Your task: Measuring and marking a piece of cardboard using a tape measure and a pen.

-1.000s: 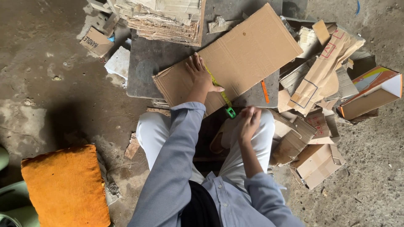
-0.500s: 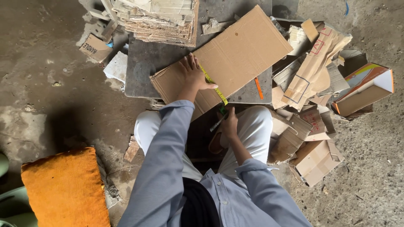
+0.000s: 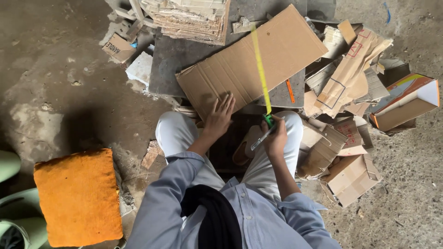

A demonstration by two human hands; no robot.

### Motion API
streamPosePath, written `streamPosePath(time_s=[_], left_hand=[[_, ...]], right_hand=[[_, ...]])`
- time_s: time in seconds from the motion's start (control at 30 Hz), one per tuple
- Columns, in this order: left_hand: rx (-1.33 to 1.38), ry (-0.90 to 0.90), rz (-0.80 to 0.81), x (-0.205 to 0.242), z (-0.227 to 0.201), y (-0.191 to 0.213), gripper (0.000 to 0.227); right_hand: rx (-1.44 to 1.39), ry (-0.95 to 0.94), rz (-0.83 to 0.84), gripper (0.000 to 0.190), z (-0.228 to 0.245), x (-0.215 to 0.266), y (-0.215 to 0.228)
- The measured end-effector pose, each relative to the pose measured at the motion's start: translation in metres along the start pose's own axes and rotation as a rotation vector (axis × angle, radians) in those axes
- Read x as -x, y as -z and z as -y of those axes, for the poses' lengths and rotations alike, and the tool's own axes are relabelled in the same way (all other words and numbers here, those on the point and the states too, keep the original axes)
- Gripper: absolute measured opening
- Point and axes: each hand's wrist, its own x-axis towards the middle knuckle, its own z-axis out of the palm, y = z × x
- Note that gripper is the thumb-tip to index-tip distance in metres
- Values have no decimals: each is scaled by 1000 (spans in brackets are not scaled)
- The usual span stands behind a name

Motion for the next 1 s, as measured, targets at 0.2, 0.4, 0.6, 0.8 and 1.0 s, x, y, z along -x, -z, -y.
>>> streamPosePath(time_s=[0.2, 0.4, 0.6, 0.8, 1.0], left_hand=[[133, 148, -28, 23, 23, 19, 98], [400, 472, -273, 32, 76, 24, 60], [373, 623, -647, 6, 114, 44, 34], [490, 523, -562, -22, 97, 51, 42], [386, 442, -475, -53, 91, 47, 48]], right_hand=[[66, 40, -16, 40, -3, 6, 14], [292, 79, 101, 41, 5, 39, 4], [510, 134, 262, 41, 35, 36, -5], [705, 223, 320, 39, 64, 28, -13], [843, 297, 412, 41, 68, 22, -19]])
